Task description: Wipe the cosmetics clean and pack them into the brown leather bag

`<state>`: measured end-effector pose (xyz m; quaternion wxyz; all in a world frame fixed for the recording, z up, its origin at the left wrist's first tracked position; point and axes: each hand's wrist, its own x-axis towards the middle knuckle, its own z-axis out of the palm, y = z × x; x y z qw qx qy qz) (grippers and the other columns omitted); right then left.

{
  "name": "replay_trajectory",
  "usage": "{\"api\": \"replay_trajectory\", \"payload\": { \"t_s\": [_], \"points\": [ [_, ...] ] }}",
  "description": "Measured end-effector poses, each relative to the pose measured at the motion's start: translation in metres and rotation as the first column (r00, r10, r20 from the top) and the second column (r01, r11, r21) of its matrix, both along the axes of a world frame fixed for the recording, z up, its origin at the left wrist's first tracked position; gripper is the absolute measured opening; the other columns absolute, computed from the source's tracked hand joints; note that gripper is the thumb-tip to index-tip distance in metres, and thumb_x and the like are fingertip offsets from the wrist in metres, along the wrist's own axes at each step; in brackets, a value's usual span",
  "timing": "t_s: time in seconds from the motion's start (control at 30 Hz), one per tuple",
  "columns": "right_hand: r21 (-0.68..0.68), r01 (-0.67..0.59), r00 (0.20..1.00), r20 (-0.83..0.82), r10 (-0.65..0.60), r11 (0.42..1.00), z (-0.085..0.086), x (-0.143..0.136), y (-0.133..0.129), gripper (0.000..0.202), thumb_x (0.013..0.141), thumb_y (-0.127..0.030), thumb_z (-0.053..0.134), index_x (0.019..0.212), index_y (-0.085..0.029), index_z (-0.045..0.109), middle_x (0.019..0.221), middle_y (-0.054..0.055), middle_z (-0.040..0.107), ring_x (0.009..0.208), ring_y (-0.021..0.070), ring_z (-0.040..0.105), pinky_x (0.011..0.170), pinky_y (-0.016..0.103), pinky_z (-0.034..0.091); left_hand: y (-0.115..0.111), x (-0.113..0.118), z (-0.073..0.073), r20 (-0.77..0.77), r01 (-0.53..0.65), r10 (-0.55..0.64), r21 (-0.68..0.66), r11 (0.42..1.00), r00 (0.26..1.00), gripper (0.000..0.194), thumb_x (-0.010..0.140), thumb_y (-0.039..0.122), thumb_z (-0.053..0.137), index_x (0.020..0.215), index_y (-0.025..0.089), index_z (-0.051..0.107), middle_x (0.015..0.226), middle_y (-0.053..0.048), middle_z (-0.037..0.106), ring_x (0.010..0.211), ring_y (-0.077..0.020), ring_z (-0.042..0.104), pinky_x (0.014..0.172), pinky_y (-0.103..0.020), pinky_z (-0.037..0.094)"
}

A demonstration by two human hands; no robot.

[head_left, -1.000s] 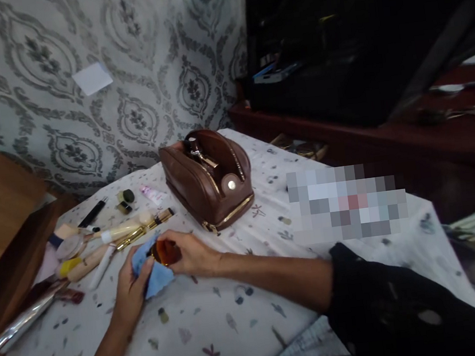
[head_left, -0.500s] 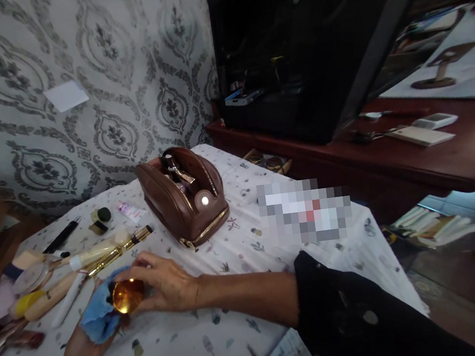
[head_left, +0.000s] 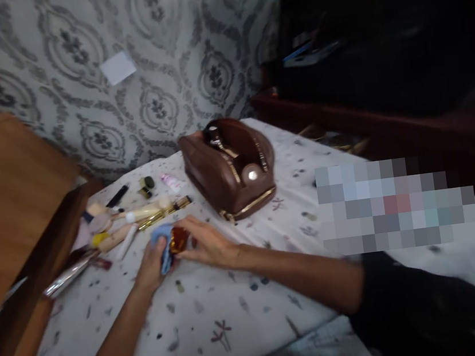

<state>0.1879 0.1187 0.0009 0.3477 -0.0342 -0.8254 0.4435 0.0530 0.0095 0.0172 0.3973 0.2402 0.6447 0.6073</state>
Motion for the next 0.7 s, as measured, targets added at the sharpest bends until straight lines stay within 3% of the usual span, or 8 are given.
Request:
{"api": "replay_trajectory", "payload": {
  "t_s": [0.13, 0.3, 0.5, 0.6, 0.7],
  "points": [
    [-0.03, -0.024, 0.999, -0.027, 0.023, 0.999, -0.004, -0.003, 0.0, 0.048, 0.08, -0.025, 0.076, 0.123, -0.02, 0.056, 0.112, 0.009, 0.06, 0.094, 0.0208, 0.061, 0.081, 0.036, 0.056, 0.002, -0.007, -0.005, -0.054, -0.023, 0.023, 0.007, 1.0, 0.998, 0.063, 0.057, 0.077, 0.071, 0.069, 0.018, 0.053, 0.047, 0.007, 0.05, 0.035, -0.007, 0.044, 0.032, -0.017, 0.032],
    [-0.099, -0.123, 0.988, -0.101, 0.113, 0.987, -0.007, -0.006, -0.003, 0.043, 0.083, -0.03, 0.072, 0.123, -0.022, 0.057, 0.113, 0.008, 0.062, 0.099, 0.0208, 0.063, 0.081, 0.036, 0.058, 0.003, -0.012, -0.005, -0.032, -0.097, 0.099, 0.038, 0.995, 0.995, 0.061, 0.064, 0.077, 0.067, 0.072, 0.018, 0.055, 0.047, 0.007, 0.05, 0.035, -0.0082, 0.046, 0.034, -0.017, 0.032],
    [-0.336, -0.062, 0.997, -0.063, 0.043, 0.94, -0.002, -0.008, 0.001, 0.045, 0.083, -0.038, 0.072, 0.119, -0.02, 0.053, 0.112, 0.009, 0.068, 0.102, 0.0224, 0.066, 0.081, 0.037, 0.055, -0.003, -0.012, -0.012, -0.206, 0.126, -0.108, 0.076, 0.989, 0.973, 0.072, 0.074, 0.086, 0.046, 0.07, 0.016, 0.059, 0.043, 0.001, 0.053, 0.034, -0.009, 0.042, 0.035, -0.02, 0.029],
    [-0.361, -0.01, 1.0, -0.015, 0.005, 0.932, 0.002, -0.006, 0.004, 0.038, 0.087, -0.044, 0.064, 0.113, -0.018, 0.056, 0.106, 0.009, 0.07, 0.097, 0.0224, 0.067, 0.079, 0.035, 0.053, -0.007, -0.01, -0.013, -0.31, 0.209, -0.174, 0.085, 0.974, 0.935, 0.063, 0.073, 0.077, 0.06, 0.078, 0.015, 0.062, 0.049, 0.002, 0.054, 0.04, -0.0082, 0.043, 0.039, -0.021, 0.031],
    [-0.369, 0.031, 0.998, 0.064, -0.008, 0.929, 0.005, -0.003, 0.003, 0.039, 0.09, -0.053, 0.056, 0.1, -0.016, 0.058, 0.086, 0.006, 0.069, 0.08, 0.0198, 0.067, 0.07, 0.032, 0.052, -0.007, -0.006, -0.009, -0.379, 0.174, -0.116, 0.123, 0.977, 0.918, 0.06, 0.069, 0.068, 0.073, 0.098, 0.016, 0.064, 0.066, 0.0, 0.064, 0.056, -0.0116, 0.055, 0.051, -0.022, 0.042]
  ]
}}
